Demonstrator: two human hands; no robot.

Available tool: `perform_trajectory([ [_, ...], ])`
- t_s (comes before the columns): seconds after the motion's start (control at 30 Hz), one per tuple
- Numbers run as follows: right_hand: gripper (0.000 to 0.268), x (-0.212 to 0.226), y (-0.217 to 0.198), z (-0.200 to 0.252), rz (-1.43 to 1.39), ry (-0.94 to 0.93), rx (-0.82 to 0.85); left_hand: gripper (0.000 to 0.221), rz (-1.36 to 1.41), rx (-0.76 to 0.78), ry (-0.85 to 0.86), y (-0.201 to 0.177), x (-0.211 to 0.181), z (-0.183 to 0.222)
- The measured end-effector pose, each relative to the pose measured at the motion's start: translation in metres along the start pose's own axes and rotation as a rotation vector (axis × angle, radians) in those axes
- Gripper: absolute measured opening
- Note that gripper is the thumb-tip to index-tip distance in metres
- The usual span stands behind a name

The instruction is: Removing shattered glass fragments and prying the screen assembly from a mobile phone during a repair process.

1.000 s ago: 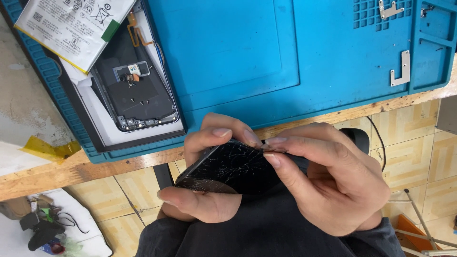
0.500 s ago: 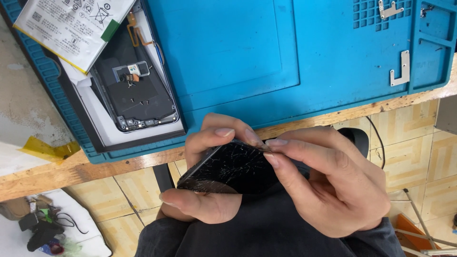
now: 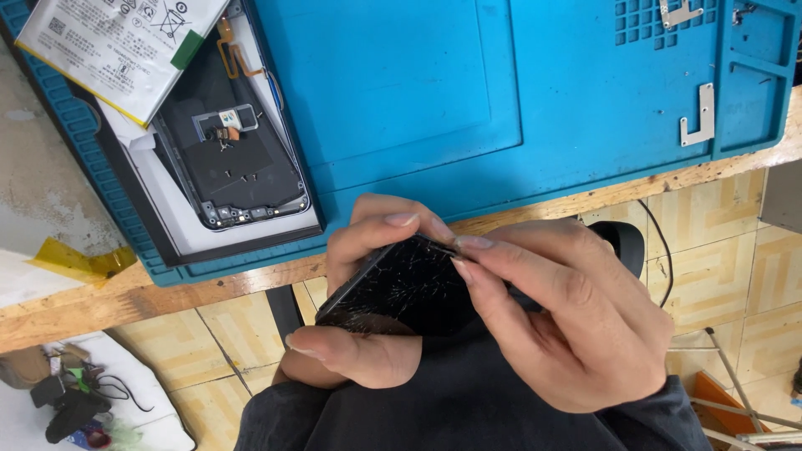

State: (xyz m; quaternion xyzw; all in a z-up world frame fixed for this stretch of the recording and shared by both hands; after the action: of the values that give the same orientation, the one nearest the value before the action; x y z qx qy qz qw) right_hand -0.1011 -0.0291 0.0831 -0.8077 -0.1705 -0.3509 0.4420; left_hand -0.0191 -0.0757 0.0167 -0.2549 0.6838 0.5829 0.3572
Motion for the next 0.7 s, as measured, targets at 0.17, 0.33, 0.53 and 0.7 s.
perform_trajectory([
  [0.17, 0.016, -0.005, 0.001, 0.001, -0.08, 0.025, 0.053, 0.062, 0.035, -0.08, -0.015, 0.001, 0.001, 0.001],
  [0.33, 0.013, -0.005, 0.002, -0.004, -0.159, 0.059, 0.024, 0.063, 0.043, -0.155, -0.029, 0.0, 0.003, 0.002],
  [0.53, 0.015, -0.016, 0.0, -0.004, -0.191, 0.261, 0.008, 0.063, 0.13, -0.098, -0.037, 0.004, 0.003, 0.001],
  [0.7, 0.016, -0.025, 0.001, -0.002, -0.304, 0.326, 0.002, 0.061, 0.117, -0.236, -0.056, 0.002, 0.003, 0.002],
])
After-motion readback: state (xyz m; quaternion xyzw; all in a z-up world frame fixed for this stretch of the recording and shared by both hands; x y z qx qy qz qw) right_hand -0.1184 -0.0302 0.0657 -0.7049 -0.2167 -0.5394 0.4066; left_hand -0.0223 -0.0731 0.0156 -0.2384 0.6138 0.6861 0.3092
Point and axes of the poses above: each hand's wrist, its own z-axis away from the middle knuckle, its own y-axis out of the palm, x = y × z, the point moved 7 cm from there along -z, towards the middle knuckle, and after that the axes turned 5 degrees about -x, right-handed, at the moved point
